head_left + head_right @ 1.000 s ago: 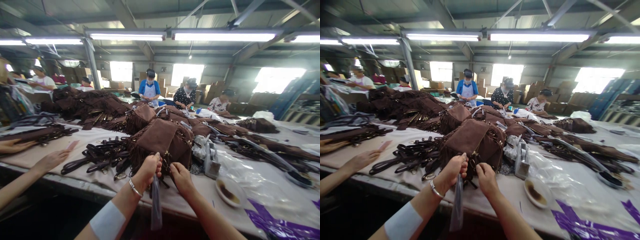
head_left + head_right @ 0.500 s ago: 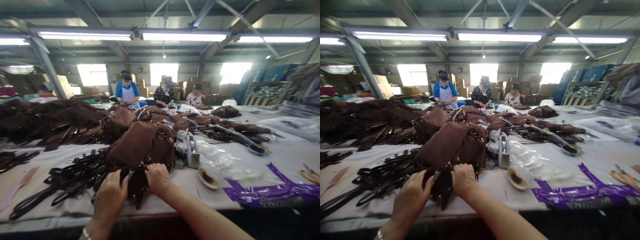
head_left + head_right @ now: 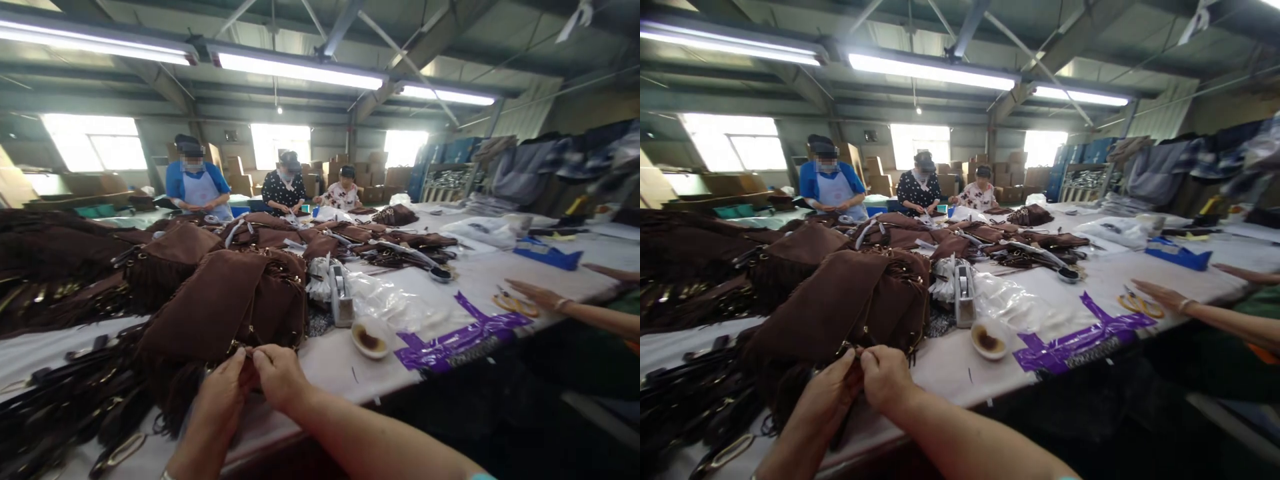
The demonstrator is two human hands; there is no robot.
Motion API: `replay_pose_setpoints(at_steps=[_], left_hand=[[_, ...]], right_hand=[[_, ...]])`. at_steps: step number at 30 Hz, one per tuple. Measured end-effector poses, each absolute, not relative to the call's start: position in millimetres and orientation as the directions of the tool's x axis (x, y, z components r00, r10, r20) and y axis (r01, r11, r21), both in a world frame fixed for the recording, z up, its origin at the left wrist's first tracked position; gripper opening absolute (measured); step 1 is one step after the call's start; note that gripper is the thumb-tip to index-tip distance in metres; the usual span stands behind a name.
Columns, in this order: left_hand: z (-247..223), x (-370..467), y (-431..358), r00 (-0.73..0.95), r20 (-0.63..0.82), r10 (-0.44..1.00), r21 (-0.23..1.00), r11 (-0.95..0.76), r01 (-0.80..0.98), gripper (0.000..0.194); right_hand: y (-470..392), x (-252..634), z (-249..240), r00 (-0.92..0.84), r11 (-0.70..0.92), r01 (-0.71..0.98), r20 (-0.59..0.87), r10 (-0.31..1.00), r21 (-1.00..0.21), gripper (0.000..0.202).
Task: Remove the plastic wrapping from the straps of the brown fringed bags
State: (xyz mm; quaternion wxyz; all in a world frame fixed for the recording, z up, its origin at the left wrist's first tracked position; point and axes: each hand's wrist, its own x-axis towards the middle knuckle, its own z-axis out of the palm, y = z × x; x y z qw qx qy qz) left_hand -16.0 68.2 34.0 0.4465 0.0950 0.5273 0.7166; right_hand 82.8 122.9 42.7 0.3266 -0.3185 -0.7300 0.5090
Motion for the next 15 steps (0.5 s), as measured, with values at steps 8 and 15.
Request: replay_pose_setpoints(at_steps=[8,15], left_hand=[[24,-14,75,-0.628,-0.353,0.694,0.856,-0.032,-0.517,0.018],[26,-7,78,-0.678,-0.391,0.622,0.875,0.023,-0.484,0.015]], right_hand=[[141,55,14,-0.573,-0.322,0.055,-0.294,0.765,-0.945,0.015],[138,108,16,-0.66,0.517,0.163,0.296,0.69,-0.841,0.011]])
